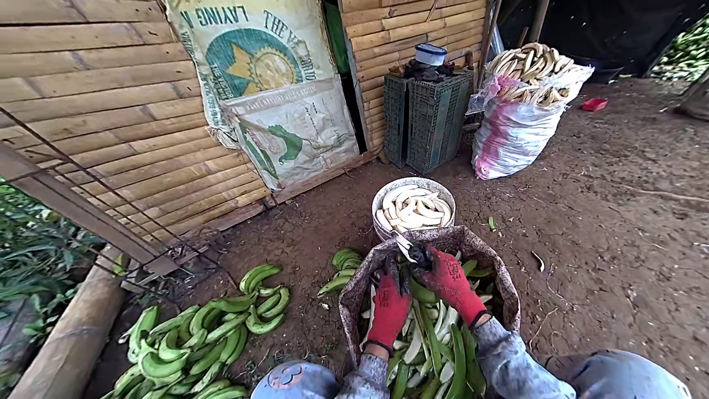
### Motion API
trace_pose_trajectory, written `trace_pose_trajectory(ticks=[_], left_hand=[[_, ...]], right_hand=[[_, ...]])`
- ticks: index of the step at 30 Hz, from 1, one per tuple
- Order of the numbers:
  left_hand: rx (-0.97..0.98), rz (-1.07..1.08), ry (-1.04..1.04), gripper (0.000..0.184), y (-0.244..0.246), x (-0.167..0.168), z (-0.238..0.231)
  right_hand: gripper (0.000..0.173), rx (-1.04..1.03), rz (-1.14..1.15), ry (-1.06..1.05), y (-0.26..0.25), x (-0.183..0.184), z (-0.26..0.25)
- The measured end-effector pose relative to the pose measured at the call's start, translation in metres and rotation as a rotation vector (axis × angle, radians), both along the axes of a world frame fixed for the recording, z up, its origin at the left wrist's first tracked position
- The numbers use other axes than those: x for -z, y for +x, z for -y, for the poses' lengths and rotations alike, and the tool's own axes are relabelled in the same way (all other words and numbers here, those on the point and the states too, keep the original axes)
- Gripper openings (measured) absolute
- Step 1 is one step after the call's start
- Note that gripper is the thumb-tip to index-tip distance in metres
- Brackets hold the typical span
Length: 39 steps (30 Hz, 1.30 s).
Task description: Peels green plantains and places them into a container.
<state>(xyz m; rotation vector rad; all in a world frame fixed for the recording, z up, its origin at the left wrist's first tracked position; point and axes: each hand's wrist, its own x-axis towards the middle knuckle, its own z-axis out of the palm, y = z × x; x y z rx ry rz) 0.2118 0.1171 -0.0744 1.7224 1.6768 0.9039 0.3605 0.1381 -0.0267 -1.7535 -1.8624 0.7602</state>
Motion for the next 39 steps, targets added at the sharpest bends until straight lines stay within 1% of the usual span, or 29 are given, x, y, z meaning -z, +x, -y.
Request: trace_pose_trajectory(ticks=[1, 4, 5, 7, 8, 10, 12, 15, 16, 18, 20, 21, 23, 24, 26, 28, 30, 31, 32, 34, 35, 36, 39], left_hand=[[-0.007, -0.149, -0.078, 0.063, 0.004, 0.001, -0.004], [-0.041, -0.347, -0.216, 0.070, 0.015, 0.011, -0.012], [-0.041, -0.374, -0.249, 0.071, 0.016, 0.013, -0.017], [-0.024, -0.369, -0.300, 0.066, 0.018, 0.016, -0.023], [-0.019, -0.371, -0.311, 0.064, 0.020, 0.016, -0.026], [-0.025, -0.403, -0.304, 0.067, 0.027, 0.014, -0.033], [-0.025, -0.461, -0.296, 0.072, 0.033, 0.012, -0.044], [-0.006, -0.504, -0.313, 0.081, 0.036, 0.006, -0.068], [-0.010, -0.482, -0.333, 0.081, 0.037, 0.002, -0.075], [-0.005, -0.430, -0.394, 0.074, 0.037, -0.005, -0.084], [0.019, -0.360, -0.440, 0.066, 0.034, -0.008, -0.085], [0.034, -0.308, -0.455, 0.062, 0.031, -0.005, -0.084], [0.054, -0.197, -0.427, 0.065, 0.028, 0.006, -0.080], [0.048, -0.116, -0.375, 0.069, 0.029, 0.008, -0.073], [0.020, 0.077, -0.194, 0.076, 0.032, 0.004, -0.049], [-0.038, 0.294, 0.006, 0.075, 0.035, -0.004, -0.024], [-0.087, 0.464, 0.109, 0.077, 0.034, -0.006, 0.003], [-0.089, 0.469, 0.123, 0.078, 0.032, -0.002, 0.015], [-0.064, 0.431, 0.117, 0.077, 0.030, 0.004, 0.025], [0.030, 0.323, 0.085, 0.062, 0.025, 0.016, 0.039], [0.066, 0.285, 0.078, 0.053, 0.024, 0.018, 0.043], [0.080, 0.281, 0.069, 0.050, 0.022, 0.021, 0.044], [0.093, 0.379, 0.083, 0.045, 0.019, 0.026, 0.040]], right_hand=[[0.043, 0.001, 0.065, -0.013, 0.005, -0.009, -0.020], [0.033, 0.010, 0.166, 0.034, 0.016, -0.023, -0.082], [0.032, 0.016, 0.169, 0.087, 0.018, -0.022, -0.100], [0.035, 0.017, 0.138, 0.214, 0.023, -0.019, -0.120], [0.038, 0.011, 0.130, 0.262, 0.024, -0.020, -0.120], [0.039, -0.001, 0.134, 0.313, 0.025, -0.027, -0.108], [0.042, -0.014, 0.135, 0.277, 0.028, -0.035, -0.086], [0.046, -0.031, 0.121, 0.158, 0.036, -0.044, -0.045], [0.044, -0.026, 0.112, 0.129, 0.041, -0.045, -0.031], [0.042, 0.003, 0.093, 0.079, 0.050, -0.041, -0.004], [0.047, 0.040, 0.073, 0.016, 0.054, -0.031, 0.022], [0.049, 0.058, 0.054, -0.013, 0.054, -0.024, 0.035], [0.049, 0.090, 0.001, -0.072, 0.054, -0.010, 0.055], [0.048, 0.109, -0.024, -0.094, 0.053, -0.003, 0.064], [0.046, 0.128, -0.064, -0.126, 0.052, 0.009, 0.078], [0.046, 0.126, -0.084, -0.153, 0.049, 0.018, 0.089], [0.045, 0.121, -0.080, -0.178, 0.043, 0.029, 0.098], [0.045, 0.112, -0.068, -0.212, 0.040, 0.034, 0.102], [0.045, 0.100, -0.049, -0.262, 0.036, 0.038, 0.104], [0.047, 0.076, 0.001, -0.379, 0.032, 0.047, 0.107], [0.047, 0.078, 0.008, -0.389, 0.032, 0.051, 0.107], [0.046, 0.087, -0.008, -0.366, 0.031, 0.052, 0.108], [0.043, 0.105, -0.072, -0.247, 0.036, 0.048, 0.100]])
